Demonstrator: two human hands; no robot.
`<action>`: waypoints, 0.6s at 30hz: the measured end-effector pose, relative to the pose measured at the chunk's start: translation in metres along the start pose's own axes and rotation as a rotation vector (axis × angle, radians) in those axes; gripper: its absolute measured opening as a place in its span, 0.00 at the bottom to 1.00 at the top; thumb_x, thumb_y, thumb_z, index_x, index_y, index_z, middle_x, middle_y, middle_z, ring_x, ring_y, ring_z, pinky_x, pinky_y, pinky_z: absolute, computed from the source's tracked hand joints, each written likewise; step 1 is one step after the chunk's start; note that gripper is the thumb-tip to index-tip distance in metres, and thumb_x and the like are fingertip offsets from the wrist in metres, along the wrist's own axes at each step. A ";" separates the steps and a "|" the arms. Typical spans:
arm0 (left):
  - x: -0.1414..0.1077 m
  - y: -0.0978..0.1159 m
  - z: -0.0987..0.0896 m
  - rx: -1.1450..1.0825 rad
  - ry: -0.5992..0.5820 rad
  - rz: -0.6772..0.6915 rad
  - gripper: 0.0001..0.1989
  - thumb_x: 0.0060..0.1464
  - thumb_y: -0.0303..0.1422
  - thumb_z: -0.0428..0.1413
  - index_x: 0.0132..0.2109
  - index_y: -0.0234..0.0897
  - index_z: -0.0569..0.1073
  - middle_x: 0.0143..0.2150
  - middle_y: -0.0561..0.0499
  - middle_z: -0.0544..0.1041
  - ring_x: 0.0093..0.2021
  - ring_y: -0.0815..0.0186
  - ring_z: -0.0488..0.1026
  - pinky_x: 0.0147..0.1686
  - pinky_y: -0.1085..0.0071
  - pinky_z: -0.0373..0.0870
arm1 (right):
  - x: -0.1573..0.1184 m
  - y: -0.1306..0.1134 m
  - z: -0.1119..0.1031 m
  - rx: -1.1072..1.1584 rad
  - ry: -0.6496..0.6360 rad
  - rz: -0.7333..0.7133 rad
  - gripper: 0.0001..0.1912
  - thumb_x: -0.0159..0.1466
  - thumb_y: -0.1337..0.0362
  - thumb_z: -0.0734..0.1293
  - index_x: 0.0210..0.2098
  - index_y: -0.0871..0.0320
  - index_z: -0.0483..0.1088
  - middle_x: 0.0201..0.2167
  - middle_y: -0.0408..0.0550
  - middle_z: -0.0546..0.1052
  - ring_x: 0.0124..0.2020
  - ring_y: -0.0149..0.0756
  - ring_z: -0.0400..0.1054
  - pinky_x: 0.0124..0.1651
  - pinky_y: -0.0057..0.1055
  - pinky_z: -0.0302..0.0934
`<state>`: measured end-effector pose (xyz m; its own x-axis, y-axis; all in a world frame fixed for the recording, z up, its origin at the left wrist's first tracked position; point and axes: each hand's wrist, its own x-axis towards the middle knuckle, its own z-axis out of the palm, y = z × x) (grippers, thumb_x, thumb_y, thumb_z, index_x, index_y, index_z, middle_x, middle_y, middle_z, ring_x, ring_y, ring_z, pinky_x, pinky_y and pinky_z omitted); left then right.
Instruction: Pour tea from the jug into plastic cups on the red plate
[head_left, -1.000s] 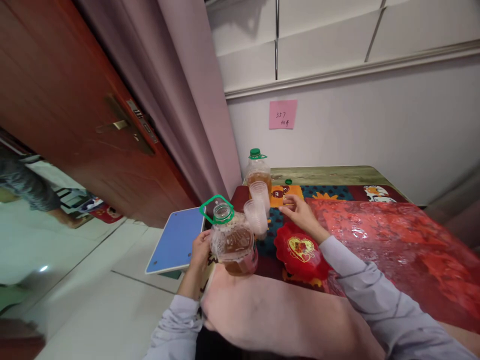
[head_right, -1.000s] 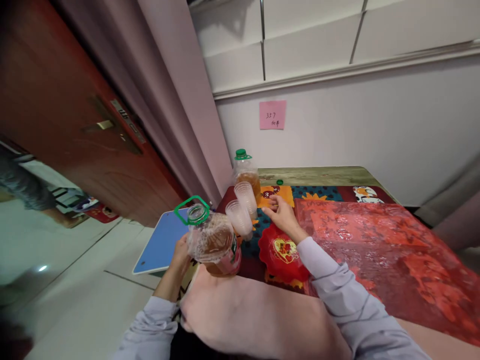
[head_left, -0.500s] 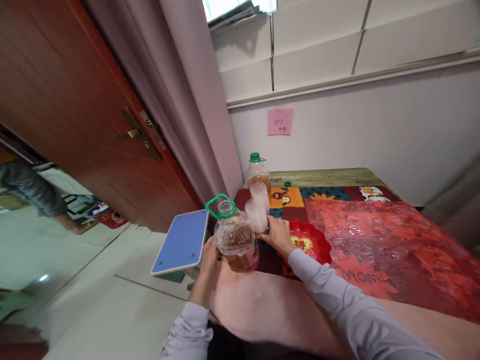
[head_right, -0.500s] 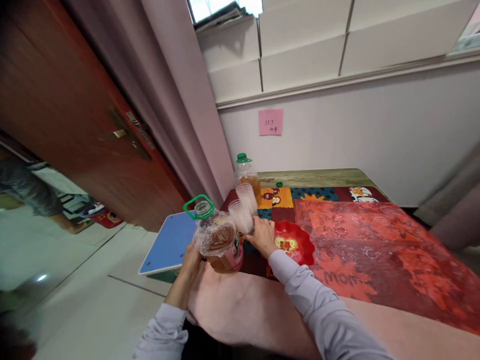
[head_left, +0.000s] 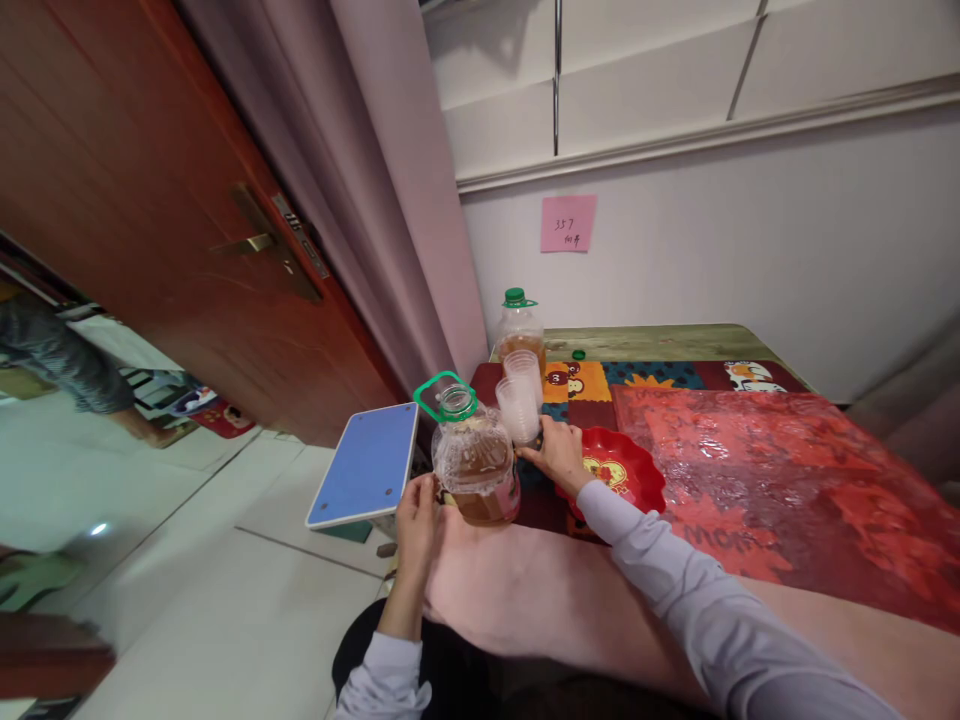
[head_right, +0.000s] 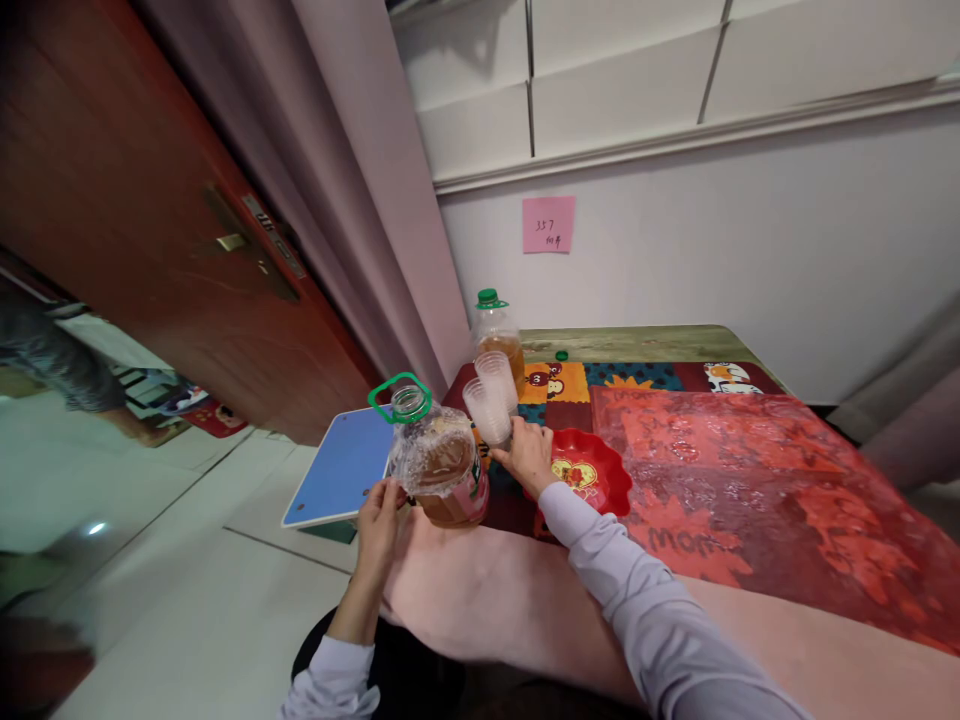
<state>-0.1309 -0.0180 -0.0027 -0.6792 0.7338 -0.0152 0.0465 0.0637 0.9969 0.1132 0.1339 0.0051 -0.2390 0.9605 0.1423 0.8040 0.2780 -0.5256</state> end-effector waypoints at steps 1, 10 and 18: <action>-0.003 0.002 -0.003 0.003 0.015 0.025 0.29 0.48 0.59 0.67 0.44 0.39 0.78 0.45 0.44 0.81 0.51 0.53 0.78 0.53 0.61 0.73 | -0.004 0.004 -0.006 0.020 0.011 -0.011 0.31 0.62 0.49 0.78 0.58 0.58 0.71 0.52 0.60 0.83 0.56 0.56 0.75 0.57 0.46 0.57; -0.061 -0.009 0.042 -0.044 -0.121 0.371 0.73 0.36 0.54 0.77 0.78 0.44 0.44 0.75 0.30 0.60 0.76 0.43 0.61 0.72 0.48 0.61 | -0.091 0.096 -0.073 0.261 0.448 0.029 0.32 0.66 0.40 0.68 0.59 0.56 0.73 0.56 0.61 0.82 0.57 0.59 0.75 0.61 0.55 0.64; -0.073 -0.013 0.096 0.187 0.126 0.438 0.72 0.37 0.42 0.78 0.78 0.39 0.40 0.77 0.31 0.55 0.79 0.45 0.54 0.77 0.49 0.49 | -0.131 0.149 -0.073 0.259 0.443 0.178 0.38 0.65 0.39 0.66 0.61 0.62 0.70 0.58 0.68 0.78 0.59 0.60 0.73 0.62 0.56 0.66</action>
<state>-0.0112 -0.0077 -0.0220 -0.6494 0.6319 0.4231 0.4704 -0.1034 0.8764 0.3037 0.0500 -0.0309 0.1857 0.9209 0.3429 0.6372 0.1528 -0.7554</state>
